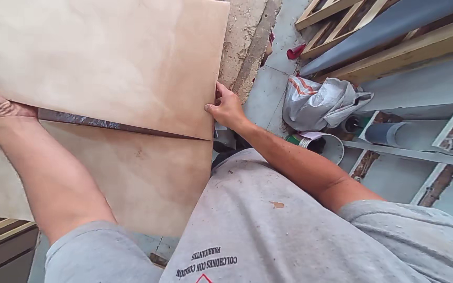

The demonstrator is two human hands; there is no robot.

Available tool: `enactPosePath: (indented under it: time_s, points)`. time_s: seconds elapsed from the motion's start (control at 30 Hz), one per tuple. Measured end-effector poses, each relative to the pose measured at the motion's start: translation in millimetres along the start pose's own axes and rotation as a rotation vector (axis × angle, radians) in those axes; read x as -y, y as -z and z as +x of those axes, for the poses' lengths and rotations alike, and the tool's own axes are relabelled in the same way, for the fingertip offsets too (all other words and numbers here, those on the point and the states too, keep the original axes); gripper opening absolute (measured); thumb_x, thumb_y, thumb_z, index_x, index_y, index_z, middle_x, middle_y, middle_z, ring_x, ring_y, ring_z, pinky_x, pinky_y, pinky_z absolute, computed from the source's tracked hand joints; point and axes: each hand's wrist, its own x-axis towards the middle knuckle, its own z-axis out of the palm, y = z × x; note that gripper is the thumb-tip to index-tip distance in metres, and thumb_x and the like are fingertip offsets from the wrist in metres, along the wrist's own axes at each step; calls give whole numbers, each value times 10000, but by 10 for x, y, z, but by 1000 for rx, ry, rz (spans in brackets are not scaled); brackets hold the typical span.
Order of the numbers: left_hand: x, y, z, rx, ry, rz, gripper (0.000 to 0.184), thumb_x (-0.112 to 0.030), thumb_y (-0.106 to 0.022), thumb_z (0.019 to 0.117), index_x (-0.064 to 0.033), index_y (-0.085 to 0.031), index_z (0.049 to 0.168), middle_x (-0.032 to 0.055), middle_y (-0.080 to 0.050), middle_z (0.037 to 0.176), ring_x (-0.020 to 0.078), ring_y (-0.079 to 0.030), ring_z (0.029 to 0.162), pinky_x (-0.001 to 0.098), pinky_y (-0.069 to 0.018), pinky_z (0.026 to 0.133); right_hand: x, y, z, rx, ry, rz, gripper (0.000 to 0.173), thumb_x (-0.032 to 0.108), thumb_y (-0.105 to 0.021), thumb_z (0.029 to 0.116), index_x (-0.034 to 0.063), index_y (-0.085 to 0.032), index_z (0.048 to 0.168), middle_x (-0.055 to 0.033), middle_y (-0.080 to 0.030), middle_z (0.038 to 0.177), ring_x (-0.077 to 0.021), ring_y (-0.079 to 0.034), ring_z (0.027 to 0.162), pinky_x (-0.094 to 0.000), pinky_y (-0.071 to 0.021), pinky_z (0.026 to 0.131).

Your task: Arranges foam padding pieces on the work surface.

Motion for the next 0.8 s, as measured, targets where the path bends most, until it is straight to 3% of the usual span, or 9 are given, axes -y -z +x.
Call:
enactPosePath:
  time_s: [0.17,0.27,0.4,0.5,0.6,0.7,0.8]
  points:
    - [29,24,8,-54,9,-15,316,-186,-372,1099,-26,-539,1314,170,-657,1269,287,-653,1192,534,-545,1022,-1,-33,-49,-6,14,-49,794,199,-765,856,37,-416,1551,-124,-655,1352,-229,-665,1188,-456,-543,1025]
    - [31,62,29,-4,5,1,320,-173,-354,1106,-20,-531,1324,168,-651,1288,285,-641,1220,526,-538,1038,17,-33,-78,-5,29,-77,789,197,-754,863,34,-409,1554,-128,-654,1349,-231,-669,1171,-458,-541,1021]
    - [-9,-21,-70,0,-24,42,298,-162,-373,1098,-21,-552,1289,155,-669,1239,265,-664,1167,499,-554,1015,25,-55,-117,-32,61,-120,775,185,-752,863,23,-421,1545,-139,-646,1351,-248,-663,1180,-465,-537,1028]
    - [2,-60,-168,54,-41,89,340,-198,-365,1109,-35,-535,1354,140,-652,1297,259,-640,1220,502,-528,1057,28,-78,-163,-46,79,-164,772,193,-746,870,18,-416,1545,-160,-630,1358,-275,-661,1167,-480,-541,1009]
    - [-5,-107,-294,71,-31,111,379,-221,-310,1120,-48,-501,1400,147,-634,1338,272,-629,1242,520,-514,1074,-15,-101,-181,-70,104,-180,760,203,-755,865,26,-441,1535,-167,-636,1315,-284,-657,1141,-472,-540,992]
    - [1,-37,-384,6,-14,100,422,-270,-181,1129,-95,-425,1427,89,-605,1349,213,-620,1238,462,-518,1063,-67,-101,-170,-84,132,-186,744,220,-778,853,25,-486,1509,-170,-650,1273,-290,-652,1112,-462,-530,982]
    - [-46,-85,-482,-47,-24,74,412,-257,-192,1136,-65,-430,1412,111,-611,1322,225,-635,1206,466,-533,1040,-67,-95,-182,-82,122,-165,743,218,-788,848,41,-496,1507,-165,-637,1248,-266,-660,1033,-440,-554,921]
